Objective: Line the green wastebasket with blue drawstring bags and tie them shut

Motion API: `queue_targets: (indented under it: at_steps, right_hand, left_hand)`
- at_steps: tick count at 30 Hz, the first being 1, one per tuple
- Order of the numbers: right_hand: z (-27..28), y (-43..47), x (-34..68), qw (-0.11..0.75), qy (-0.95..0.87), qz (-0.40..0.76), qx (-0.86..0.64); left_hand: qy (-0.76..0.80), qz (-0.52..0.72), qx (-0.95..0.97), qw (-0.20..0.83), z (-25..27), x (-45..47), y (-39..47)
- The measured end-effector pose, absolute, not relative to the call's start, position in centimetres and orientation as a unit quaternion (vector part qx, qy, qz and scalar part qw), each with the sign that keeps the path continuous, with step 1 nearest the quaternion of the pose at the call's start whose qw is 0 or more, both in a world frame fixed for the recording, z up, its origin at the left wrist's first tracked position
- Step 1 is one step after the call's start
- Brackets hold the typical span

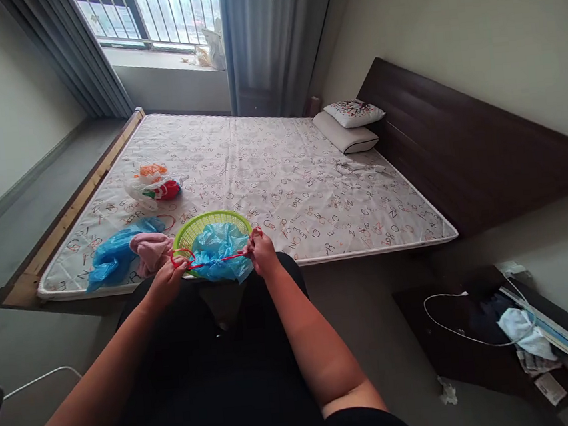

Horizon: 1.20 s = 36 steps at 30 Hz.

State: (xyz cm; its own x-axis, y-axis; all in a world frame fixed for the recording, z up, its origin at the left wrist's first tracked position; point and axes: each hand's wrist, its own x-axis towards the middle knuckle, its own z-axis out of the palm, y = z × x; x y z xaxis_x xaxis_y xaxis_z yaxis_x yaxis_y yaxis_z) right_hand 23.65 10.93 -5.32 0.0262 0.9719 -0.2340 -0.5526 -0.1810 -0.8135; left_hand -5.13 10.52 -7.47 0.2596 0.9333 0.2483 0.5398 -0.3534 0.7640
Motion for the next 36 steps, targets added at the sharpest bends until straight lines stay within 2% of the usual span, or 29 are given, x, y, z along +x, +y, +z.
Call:
queue_targets:
  at_steps: [6,14,23,36]
  right_hand:
    - [-6.5,11.2,24.3,0.612,-0.355,0.532,-0.465]
    - [-8.3,9.8,24.6,0.52,-0.506,0.412,-0.551]
    - [-11.4,10.2,24.8,0.556,-0.429,0.447,-0.554]
    - [-13.1,10.8,24.9,0.541,-0.406,0.463,-0.572]
  left_hand:
    - [0.517,0.398,0.719,0.238,-9.5,-5.2,9.8]
    - [0.517,0.433,0.709,0.205,-10.7,-6.0,10.3]
    - [0.503,0.411,0.736,0.193,-11.9,-6.3,10.6]
    - [0.501,0.366,0.761,0.189,-12.3,-6.5,10.9]
